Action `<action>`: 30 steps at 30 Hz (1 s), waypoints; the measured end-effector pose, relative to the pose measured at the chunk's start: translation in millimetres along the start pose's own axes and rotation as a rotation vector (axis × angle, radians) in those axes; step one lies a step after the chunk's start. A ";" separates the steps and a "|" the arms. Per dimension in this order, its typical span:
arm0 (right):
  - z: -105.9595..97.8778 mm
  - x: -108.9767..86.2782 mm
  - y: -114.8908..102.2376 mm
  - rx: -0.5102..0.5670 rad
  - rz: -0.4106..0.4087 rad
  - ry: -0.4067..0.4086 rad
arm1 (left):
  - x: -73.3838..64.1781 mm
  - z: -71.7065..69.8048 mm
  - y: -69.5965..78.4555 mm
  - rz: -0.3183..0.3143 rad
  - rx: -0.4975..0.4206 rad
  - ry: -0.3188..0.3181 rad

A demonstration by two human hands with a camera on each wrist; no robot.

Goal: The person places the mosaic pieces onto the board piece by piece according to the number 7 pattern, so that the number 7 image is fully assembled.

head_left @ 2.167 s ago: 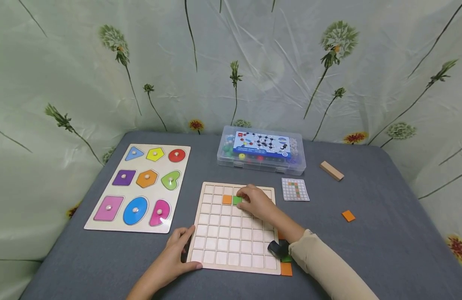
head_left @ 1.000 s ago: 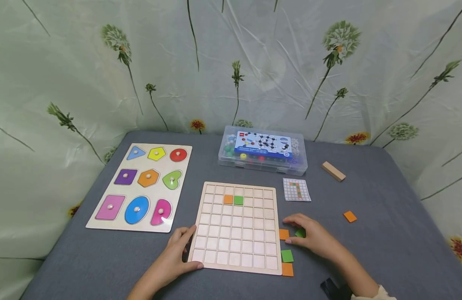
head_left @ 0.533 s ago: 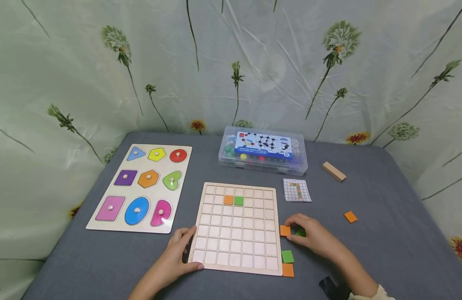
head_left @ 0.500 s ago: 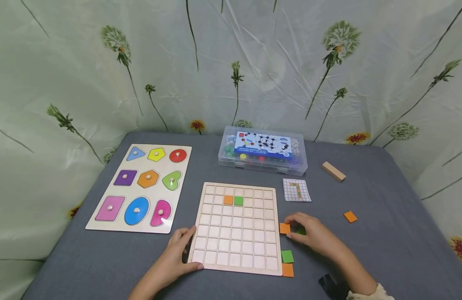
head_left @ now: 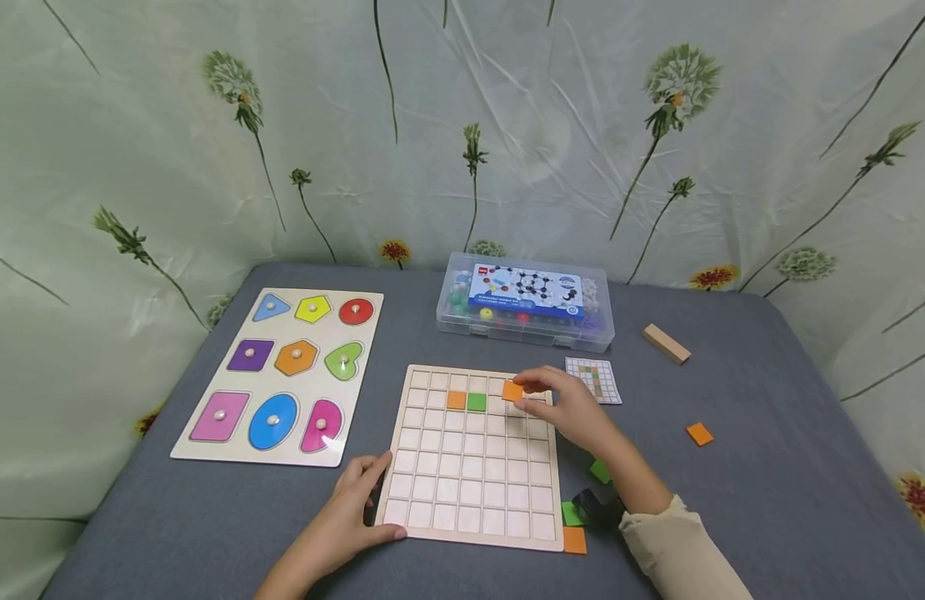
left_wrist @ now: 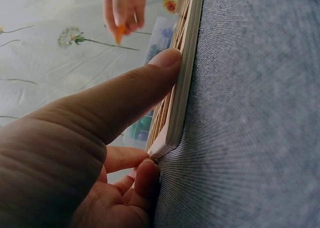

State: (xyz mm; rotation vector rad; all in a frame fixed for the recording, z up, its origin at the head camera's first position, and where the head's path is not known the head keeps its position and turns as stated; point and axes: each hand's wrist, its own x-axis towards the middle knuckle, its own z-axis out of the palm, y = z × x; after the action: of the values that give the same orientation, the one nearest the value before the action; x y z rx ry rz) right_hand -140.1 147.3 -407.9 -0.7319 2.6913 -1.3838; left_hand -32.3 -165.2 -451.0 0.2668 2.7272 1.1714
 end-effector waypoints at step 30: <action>10.9 8.9 9.6 -0.043 0.113 -0.108 | -0.4 -0.4 -0.1 0.011 0.016 0.003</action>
State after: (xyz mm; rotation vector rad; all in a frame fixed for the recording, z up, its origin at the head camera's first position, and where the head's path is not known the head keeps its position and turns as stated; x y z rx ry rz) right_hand -149.2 140.0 -420.3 -0.6272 2.6419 -1.2289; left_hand -32.0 -165.6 -450.7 0.2824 2.7425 1.1537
